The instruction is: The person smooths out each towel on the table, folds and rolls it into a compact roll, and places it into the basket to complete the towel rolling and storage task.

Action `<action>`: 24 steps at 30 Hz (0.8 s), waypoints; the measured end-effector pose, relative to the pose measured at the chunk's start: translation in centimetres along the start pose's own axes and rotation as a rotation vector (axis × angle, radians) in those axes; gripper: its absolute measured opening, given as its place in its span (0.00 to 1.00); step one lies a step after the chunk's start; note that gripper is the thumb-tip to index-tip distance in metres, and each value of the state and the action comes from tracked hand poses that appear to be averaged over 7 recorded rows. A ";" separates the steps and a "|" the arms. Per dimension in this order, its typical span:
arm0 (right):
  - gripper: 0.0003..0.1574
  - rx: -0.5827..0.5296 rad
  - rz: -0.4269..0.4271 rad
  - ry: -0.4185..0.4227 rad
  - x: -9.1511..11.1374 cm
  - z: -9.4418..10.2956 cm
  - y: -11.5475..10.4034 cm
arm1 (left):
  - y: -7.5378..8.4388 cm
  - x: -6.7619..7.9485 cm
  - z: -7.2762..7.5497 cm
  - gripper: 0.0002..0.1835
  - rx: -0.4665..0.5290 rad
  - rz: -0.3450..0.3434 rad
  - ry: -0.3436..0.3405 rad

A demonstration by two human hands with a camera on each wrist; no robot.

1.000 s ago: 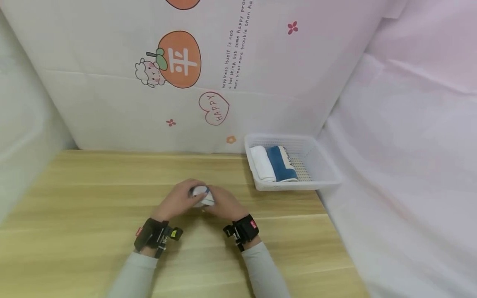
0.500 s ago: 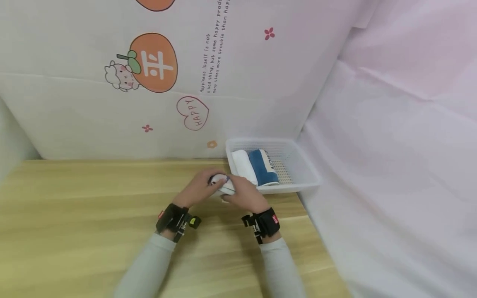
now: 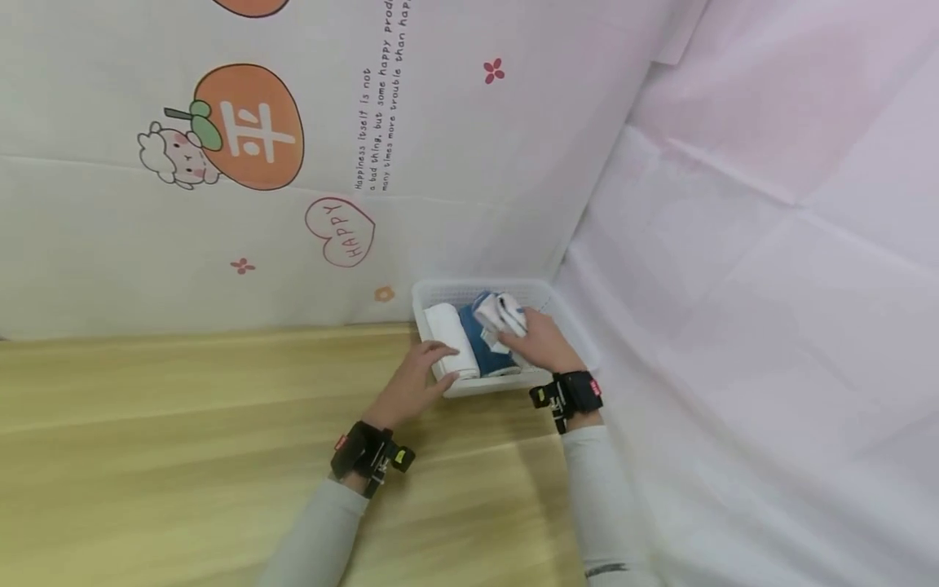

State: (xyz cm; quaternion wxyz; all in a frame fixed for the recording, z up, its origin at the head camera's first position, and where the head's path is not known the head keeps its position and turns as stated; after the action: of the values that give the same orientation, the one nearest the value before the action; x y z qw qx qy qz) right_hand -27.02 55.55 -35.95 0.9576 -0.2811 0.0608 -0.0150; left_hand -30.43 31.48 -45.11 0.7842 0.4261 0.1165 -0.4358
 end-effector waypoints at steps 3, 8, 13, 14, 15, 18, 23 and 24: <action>0.42 0.038 -0.142 -0.005 -1.2 1.7 1.8 | 0.3 0.6 -0.5 0.12 -0.033 -0.028 -0.016; 0.48 0.135 -0.284 -0.086 -4.3 2.9 4.9 | 0.8 1.3 -0.3 0.05 -0.064 -0.032 -0.049; 0.29 0.180 -0.353 -0.187 -7.1 1.9 7.3 | 1.0 2.1 0.1 0.05 -0.092 -0.014 -0.055; 0.25 0.187 -0.370 -0.202 -7.4 1.5 7.3 | 1.0 2.3 0.1 0.05 -0.096 -0.005 -0.053; 0.23 0.196 -0.387 -0.221 -7.6 1.2 7.3 | 1.0 2.5 0.2 0.05 -0.096 0.007 -0.048; 0.23 0.198 -0.417 -0.254 -7.6 0.3 5.8 | 1.1 3.2 0.4 0.05 -0.082 0.052 -0.027; 0.28 0.203 -0.447 -0.295 -7.0 -0.3 2.8 | 1.0 4.2 1.1 0.05 -0.069 0.095 0.010; 0.33 0.204 -0.451 -0.299 -6.8 -0.2 2.6 | 1.1 4.2 1.1 0.05 -0.067 0.094 0.008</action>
State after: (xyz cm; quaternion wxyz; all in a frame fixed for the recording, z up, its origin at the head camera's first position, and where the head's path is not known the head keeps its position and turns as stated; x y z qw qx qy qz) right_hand -33.76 58.03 -36.77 0.9518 -0.1887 -0.1468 -0.1920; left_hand -27.29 28.45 -46.16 0.8171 0.4064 0.1142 -0.3927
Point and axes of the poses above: each hand's wrist, its own x-axis away from the middle knuckle, its own z-axis out of the back of the hand, y = z × x, the point moved 2 cm from there along -x, towards the middle knuckle, and after that the axes turned 7 degrees about -x, right-handed, at the moved point
